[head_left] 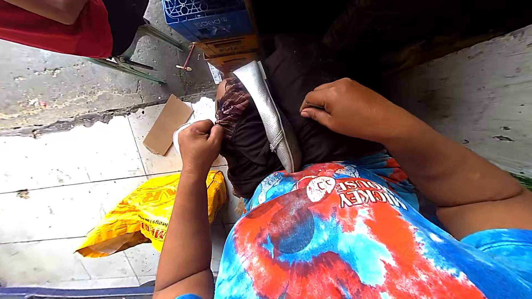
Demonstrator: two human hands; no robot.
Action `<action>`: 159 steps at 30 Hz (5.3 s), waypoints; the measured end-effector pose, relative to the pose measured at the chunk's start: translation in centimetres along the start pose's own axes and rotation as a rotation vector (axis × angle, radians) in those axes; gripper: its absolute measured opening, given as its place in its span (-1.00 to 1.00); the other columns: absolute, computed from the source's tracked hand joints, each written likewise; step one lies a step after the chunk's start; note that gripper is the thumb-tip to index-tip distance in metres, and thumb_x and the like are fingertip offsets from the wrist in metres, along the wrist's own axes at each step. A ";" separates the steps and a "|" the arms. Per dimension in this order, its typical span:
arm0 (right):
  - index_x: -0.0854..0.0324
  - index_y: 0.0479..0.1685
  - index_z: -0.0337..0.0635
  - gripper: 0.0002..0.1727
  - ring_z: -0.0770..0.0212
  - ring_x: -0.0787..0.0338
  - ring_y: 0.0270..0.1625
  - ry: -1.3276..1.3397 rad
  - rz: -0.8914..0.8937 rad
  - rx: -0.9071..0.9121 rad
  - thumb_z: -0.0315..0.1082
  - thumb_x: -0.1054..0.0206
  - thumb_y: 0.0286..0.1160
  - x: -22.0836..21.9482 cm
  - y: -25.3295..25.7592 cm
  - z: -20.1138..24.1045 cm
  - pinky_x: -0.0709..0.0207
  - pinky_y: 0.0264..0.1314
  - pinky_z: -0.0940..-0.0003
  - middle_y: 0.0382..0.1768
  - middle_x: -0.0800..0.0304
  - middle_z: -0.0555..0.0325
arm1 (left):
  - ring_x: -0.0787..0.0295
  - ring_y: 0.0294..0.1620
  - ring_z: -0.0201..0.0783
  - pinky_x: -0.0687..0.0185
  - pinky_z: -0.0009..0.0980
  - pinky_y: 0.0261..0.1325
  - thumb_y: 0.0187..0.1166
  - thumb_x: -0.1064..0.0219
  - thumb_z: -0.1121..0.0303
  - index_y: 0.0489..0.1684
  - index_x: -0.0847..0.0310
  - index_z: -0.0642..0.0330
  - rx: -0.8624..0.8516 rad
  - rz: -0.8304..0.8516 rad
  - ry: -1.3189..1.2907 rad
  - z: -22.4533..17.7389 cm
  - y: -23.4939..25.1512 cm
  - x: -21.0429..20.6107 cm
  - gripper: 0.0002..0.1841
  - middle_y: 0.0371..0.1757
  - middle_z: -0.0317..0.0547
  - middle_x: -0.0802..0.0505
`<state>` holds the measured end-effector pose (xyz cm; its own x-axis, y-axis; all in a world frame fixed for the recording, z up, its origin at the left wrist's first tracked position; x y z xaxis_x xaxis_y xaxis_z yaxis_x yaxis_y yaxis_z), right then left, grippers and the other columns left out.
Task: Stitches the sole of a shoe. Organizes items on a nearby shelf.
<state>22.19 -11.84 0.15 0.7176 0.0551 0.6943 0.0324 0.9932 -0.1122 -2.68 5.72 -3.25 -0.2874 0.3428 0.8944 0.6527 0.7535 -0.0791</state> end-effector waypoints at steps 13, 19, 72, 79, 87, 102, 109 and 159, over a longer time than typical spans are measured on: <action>-0.75 -0.34 -0.21 -0.69 0.49 -0.61 -0.34 0.356 -0.147 0.039 -0.21 -0.25 0.70 0.1 2.4 0.5 -0.48 -0.29 0.57 -0.28 -0.73 0.20 | -0.66 -0.33 -0.64 -0.60 -0.60 -0.20 0.57 -0.23 0.41 -0.52 -0.60 -0.09 0.063 -0.144 -0.903 3.4 3.4 0.7 -0.78 -0.41 -0.57 -0.74; -0.63 -0.43 -0.12 -0.74 0.63 -0.59 -0.65 0.877 -0.124 -0.053 -0.30 -0.28 0.70 0.9 3.7 0.1 -0.42 -0.67 0.68 -0.52 -0.81 0.40 | -0.63 -0.52 -0.69 -0.49 -0.77 -0.50 0.72 -0.27 0.13 -0.22 -0.79 -0.11 -0.346 0.230 -1.445 -5.8 1.5 4.0 -0.80 -0.22 -0.47 -0.89; -0.77 0.38 -0.03 -0.61 0.47 -0.65 -0.30 0.325 -0.194 0.024 -0.31 -0.25 0.66 -1.4 -3.3 -0.5 -0.54 -0.24 0.58 -0.31 -0.77 0.25 | -0.84 -0.25 -0.49 -0.81 -0.45 -0.04 0.65 -0.21 0.52 -0.03 -0.67 0.06 0.281 0.400 -1.169 -6.6 -1.4 -3.3 -0.84 -0.22 -0.37 -0.88; -0.81 0.35 0.14 -0.60 0.46 -0.58 -0.41 0.226 -0.096 0.015 -0.26 -0.21 0.62 -2.7 -2.3 -0.2 -0.41 -0.44 0.55 -0.43 -0.65 0.33 | -0.85 -0.23 -0.50 -0.81 -0.49 -0.04 0.65 -0.30 0.50 0.01 -0.79 0.06 0.244 0.352 -1.270 -5.4 -2.1 -3.4 -0.82 -0.17 -0.33 -0.91; -0.82 0.34 0.10 -0.59 0.45 -0.57 -0.41 0.230 -0.065 0.033 -0.27 -0.20 0.62 -2.7 -1.8 -0.3 -0.38 -0.42 0.55 -0.46 -0.65 0.32 | -0.86 -0.21 -0.48 -0.82 -0.46 -0.01 0.65 -0.29 0.52 0.03 -0.79 0.08 0.230 0.331 -1.252 -5.5 -2.2 -3.5 -0.81 -0.16 -0.34 -0.92; -0.75 0.43 0.17 -0.60 0.19 -0.81 -0.10 -0.138 0.564 -0.045 -0.27 -0.14 0.75 1.1 4.0 3.2 -0.63 -0.11 0.10 -0.12 -0.90 0.19 | -0.71 -0.39 -0.67 -0.66 -0.71 -0.23 0.62 -0.22 0.53 -0.20 -0.74 0.38 -0.134 0.125 -0.676 -8.2 -1.8 -2.5 -0.84 -0.39 -0.26 -0.83; -0.74 0.44 0.18 -0.58 0.29 -0.76 -0.20 -0.111 0.615 -0.054 -0.31 -0.13 0.76 0.1 5.5 3.1 -0.57 -0.16 0.19 -0.18 -0.90 0.24 | -0.67 -0.39 -0.70 -0.59 -0.73 -0.24 0.61 -0.21 0.49 -0.24 -0.76 0.34 -0.126 0.100 -0.690 -7.5 -1.5 -3.2 -0.82 -0.40 -0.27 -0.82; -0.71 -0.18 -0.23 -0.92 0.21 -0.85 -0.34 -0.209 0.309 0.057 -0.40 -0.36 0.61 0.3 2.1 2.1 -0.79 -0.20 0.23 -0.35 -0.83 0.08 | -0.83 -0.22 -0.02 -0.70 -0.03 -0.13 0.54 -0.32 0.56 -0.37 -0.76 0.28 -0.411 0.287 -0.406 -9.9 -1.4 -3.3 -0.88 -0.37 0.03 -0.81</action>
<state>21.00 -9.56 1.65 0.5294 0.3670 0.7649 -0.2067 0.9302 -0.3032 4.30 -2.03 -1.77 -0.2511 0.7445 0.6186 0.9352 0.3516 -0.0436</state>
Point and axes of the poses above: each hand's wrist, its own y-axis towards the middle knuckle, its own x-axis out of the back of the hand, z = x × y, the point moved 4 cm from there along y, towards the middle knuckle
